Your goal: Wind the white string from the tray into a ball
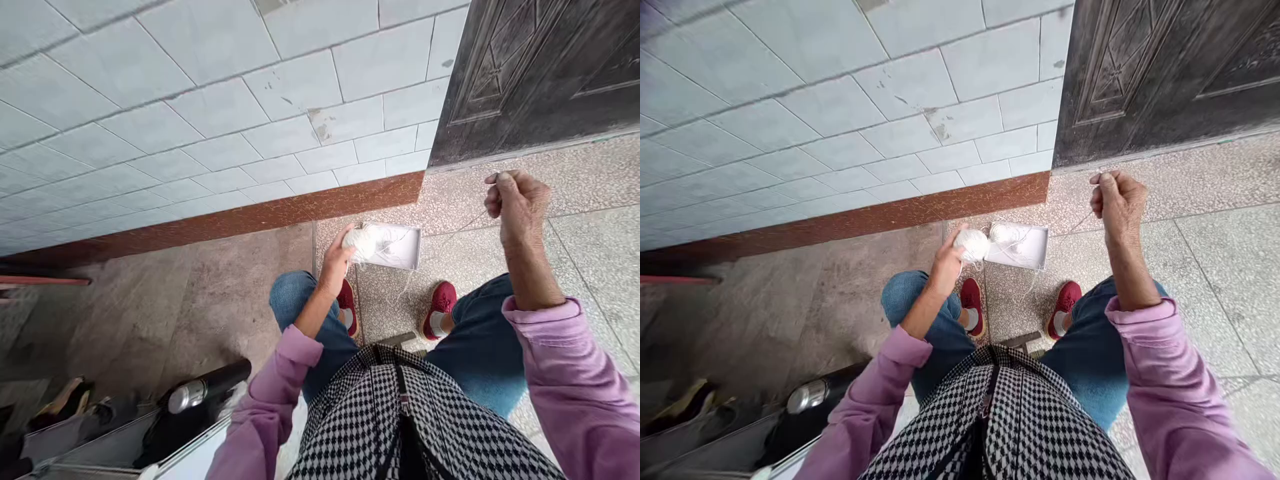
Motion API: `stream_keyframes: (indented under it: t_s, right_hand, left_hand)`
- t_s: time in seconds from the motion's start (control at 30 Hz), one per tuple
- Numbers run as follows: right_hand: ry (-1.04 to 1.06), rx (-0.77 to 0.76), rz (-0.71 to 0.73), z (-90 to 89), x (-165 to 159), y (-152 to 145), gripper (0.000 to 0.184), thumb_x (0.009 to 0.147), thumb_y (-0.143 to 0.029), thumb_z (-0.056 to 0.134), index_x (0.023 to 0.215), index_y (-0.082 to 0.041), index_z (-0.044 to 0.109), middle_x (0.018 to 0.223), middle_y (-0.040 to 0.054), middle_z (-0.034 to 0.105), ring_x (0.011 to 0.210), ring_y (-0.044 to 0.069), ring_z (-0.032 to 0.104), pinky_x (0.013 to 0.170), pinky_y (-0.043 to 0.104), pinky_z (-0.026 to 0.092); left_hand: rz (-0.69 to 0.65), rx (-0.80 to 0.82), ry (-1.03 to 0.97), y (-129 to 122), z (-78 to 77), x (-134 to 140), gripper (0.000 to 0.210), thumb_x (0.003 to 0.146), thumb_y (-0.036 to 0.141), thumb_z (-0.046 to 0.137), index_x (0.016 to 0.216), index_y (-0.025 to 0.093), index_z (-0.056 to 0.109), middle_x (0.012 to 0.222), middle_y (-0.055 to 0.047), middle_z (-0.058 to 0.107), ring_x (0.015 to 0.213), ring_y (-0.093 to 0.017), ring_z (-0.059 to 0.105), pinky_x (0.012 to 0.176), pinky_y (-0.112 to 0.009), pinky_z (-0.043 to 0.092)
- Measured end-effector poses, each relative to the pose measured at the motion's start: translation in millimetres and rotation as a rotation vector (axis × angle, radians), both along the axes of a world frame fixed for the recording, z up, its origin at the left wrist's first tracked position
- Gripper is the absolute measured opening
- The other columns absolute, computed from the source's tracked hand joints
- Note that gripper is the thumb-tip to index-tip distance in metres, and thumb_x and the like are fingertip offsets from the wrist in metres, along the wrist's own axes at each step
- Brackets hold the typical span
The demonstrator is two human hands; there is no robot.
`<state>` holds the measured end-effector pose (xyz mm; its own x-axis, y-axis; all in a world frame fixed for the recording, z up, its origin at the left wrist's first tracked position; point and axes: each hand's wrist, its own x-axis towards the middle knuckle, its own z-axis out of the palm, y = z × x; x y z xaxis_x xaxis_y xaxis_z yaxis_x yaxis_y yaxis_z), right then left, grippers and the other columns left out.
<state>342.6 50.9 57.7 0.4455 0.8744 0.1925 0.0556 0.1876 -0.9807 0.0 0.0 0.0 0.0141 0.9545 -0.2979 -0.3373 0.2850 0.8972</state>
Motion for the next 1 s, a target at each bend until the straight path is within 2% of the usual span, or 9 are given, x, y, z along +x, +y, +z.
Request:
stream_keyframes:
  t_s: [0.07,0.17,0.27,0.47,0.67,0.73,0.8,0.9,1.0]
  right_hand:
    - [-0.189,-0.099,-0.042,-3.1,22.4,17.7,0.014,0.092,-0.023,0.060,0.078,-0.021,0.065,0.055,-0.0039,0.050,0.045,0.010,0.040,0.047,0.029,0.029]
    - [-0.578,-0.173,-0.022,-2.2,40.6,39.2,0.004,0.087,-0.017,0.070,0.087,-0.019,0.073,0.071,0.0053,0.067,0.068,0.019,0.063,0.068,0.036,0.052]
    - [-0.883,-0.122,0.106,5.1,27.5,51.8,0.038,0.083,-0.022,0.083,0.121,-0.019,0.079,0.119,0.0178,0.078,0.116,0.035,0.071,0.101,0.053,0.058]
    - [-0.573,-0.004,0.753,-3.1,-59.2,64.4,0.080,0.092,-0.058,0.084,0.159,-0.024,0.060,0.156,0.0178,0.066,0.134,0.037,0.068,0.098,0.052,0.066]
    - [-0.498,-0.058,0.797,-28.1,-64.3,76.3,0.083,0.083,-0.059,0.092,0.153,-0.023,0.064,0.141,0.0165,0.074,0.117,0.034,0.073,0.098,0.053,0.066]
    - [-0.466,-0.079,0.763,-29.7,-44.6,81.4,0.082,0.081,-0.063,0.092,0.148,-0.022,0.067,0.133,0.0151,0.077,0.112,0.033,0.075,0.097,0.051,0.066]
    - [-0.477,-0.110,0.690,-30.2,-24.9,84.3,0.086,0.079,-0.067,0.092,0.147,-0.020,0.068,0.128,0.0149,0.078,0.108,0.032,0.076,0.094,0.050,0.067]
    - [-0.520,-0.174,0.595,-31.4,-5.7,82.6,0.095,0.074,-0.074,0.092,0.146,-0.017,0.067,0.120,0.0163,0.079,0.101,0.033,0.077,0.090,0.051,0.067]
    - [-0.550,-0.189,0.560,-30.6,-4.2,77.8,0.096,0.073,-0.075,0.091,0.145,-0.016,0.068,0.120,0.0175,0.079,0.099,0.033,0.077,0.089,0.052,0.067]
  left_hand:
    - [-0.037,-0.013,-0.076,33.1,15.4,-7.1,0.063,0.069,0.046,0.085,0.126,0.024,0.073,0.140,-0.010,0.074,0.130,-0.034,0.067,0.094,-0.040,0.059]
    - [-0.108,0.021,-0.146,79.4,35.4,-7.1,0.061,0.072,0.057,0.087,0.119,0.021,0.074,0.135,-0.014,0.076,0.122,-0.033,0.070,0.091,-0.040,0.059]
    - [-0.190,0.096,-0.161,115.0,43.5,7.3,0.065,0.068,0.059,0.095,0.116,0.019,0.074,0.131,-0.016,0.077,0.118,-0.031,0.070,0.090,-0.038,0.059]
    - [-0.307,0.054,-0.199,133.2,17.8,46.7,0.073,0.066,0.063,0.098,0.118,0.017,0.075,0.127,-0.018,0.078,0.114,-0.031,0.073,0.087,-0.038,0.061]
    - [-0.543,0.039,-0.172,141.3,4.0,56.2,0.079,0.080,0.080,0.084,0.128,0.018,0.074,0.121,-0.019,0.080,0.104,-0.031,0.077,0.086,-0.042,0.064]
    - [-0.662,0.096,0.008,151.2,5.8,42.5,0.082,0.088,0.085,0.072,0.136,0.018,0.071,0.123,-0.021,0.080,0.102,-0.032,0.078,0.090,-0.047,0.063]
    - [-0.700,0.219,0.405,159.7,7.3,25.4,0.071,0.092,0.076,0.074,0.136,0.020,0.072,0.128,-0.020,0.079,0.112,-0.035,0.076,0.100,-0.052,0.060]
    - [-0.521,0.374,1.108,164.5,10.1,8.4,0.044,0.089,0.047,0.084,0.123,0.020,0.077,0.137,-0.019,0.076,0.138,-0.043,0.064,0.120,-0.064,0.046]
    - [-0.406,0.487,1.107,161.4,18.8,12.4,0.041,0.094,0.039,0.080,0.130,0.021,0.075,0.149,-0.017,0.071,0.149,-0.040,0.058,0.127,-0.064,0.041]
